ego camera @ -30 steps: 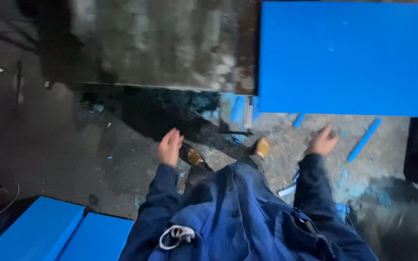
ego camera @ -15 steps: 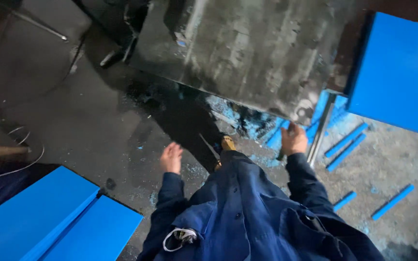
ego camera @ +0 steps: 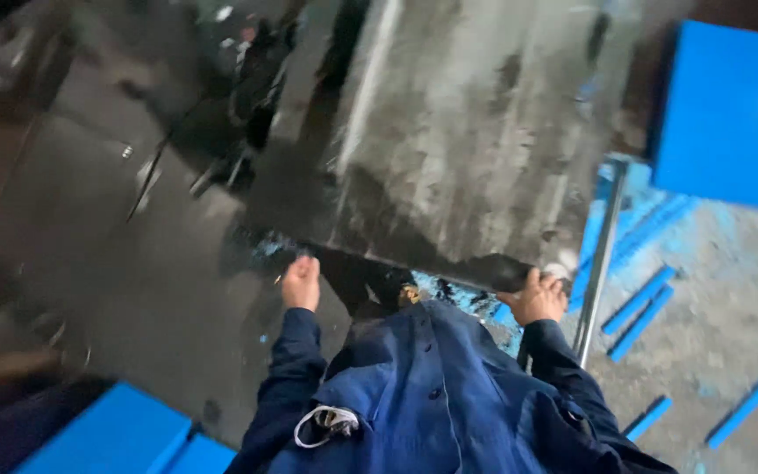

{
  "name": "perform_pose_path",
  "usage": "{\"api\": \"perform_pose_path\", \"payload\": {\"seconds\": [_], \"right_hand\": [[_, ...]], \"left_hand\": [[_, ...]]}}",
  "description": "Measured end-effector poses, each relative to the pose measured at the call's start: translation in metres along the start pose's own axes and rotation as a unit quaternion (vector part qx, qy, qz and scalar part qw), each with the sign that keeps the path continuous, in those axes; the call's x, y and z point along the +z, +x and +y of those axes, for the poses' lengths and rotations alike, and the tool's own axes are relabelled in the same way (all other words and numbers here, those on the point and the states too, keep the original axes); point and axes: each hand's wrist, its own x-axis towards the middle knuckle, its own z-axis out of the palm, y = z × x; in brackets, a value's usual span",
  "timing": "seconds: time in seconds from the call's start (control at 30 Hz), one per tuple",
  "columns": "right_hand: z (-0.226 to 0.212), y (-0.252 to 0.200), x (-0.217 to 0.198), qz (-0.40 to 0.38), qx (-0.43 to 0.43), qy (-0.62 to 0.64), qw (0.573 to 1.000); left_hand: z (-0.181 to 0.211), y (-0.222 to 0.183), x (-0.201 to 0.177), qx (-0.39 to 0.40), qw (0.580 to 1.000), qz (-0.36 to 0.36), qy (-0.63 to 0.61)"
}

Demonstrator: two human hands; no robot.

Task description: Moving blue panels from a production table and stacking them.

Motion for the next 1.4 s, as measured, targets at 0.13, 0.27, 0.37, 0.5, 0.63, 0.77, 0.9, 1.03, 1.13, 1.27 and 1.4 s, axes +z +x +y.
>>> {"api": "perform_pose_path", "payload": {"seconds": [0.13,0.27,0.37,0.5,0.63,0.77,0.9,1.03,1.13,1.27,1.4], "right_hand": [[-0.012,0.006,0.003,0.06,0.007,0.047,0.997],[-0.013,0.012,0.029,0.078,0.061,0.046,0.994],[-0.017,0.012,0.027,0.095,0.103,0.077,0.987],[-0.024,0.006,0.021,0.038,0.146,0.093,0.984],[-0.017,0.027,0.1,0.195,0.114,-0.022,0.974],[-0.034,0.007,0.012,0.031,0.142,0.037,0.989],[-0.04,0.004,0.002,0.005,0.157,0.035,0.987],[-0.034,0.01,0.023,0.023,0.162,0.045,0.986],[-0.032,0.013,0.039,0.045,0.165,0.041,0.984],[-0.033,0.015,0.042,0.053,0.17,0.034,0.983],[-0.042,0.007,0.002,0.013,0.172,0.039,0.984]], "left_hand": [[0.088,0.086,0.028,0.112,0.99,0.019,0.088],[0.162,0.166,0.06,0.278,0.947,0.029,0.16],[0.198,0.211,0.095,0.324,0.925,-0.036,0.196],[0.217,0.241,0.119,0.29,0.898,-0.104,0.315],[0.2,0.25,0.13,0.358,0.874,-0.052,0.326],[0.2,0.251,0.129,0.391,0.865,-0.067,0.307],[0.195,0.259,0.132,0.361,0.881,-0.071,0.297],[0.196,0.254,0.131,0.376,0.877,-0.074,0.291],[0.199,0.251,0.129,0.361,0.888,-0.076,0.275],[0.193,0.261,0.134,0.37,0.888,-0.073,0.265],[0.187,0.263,0.137,0.366,0.892,-0.079,0.254]]}}
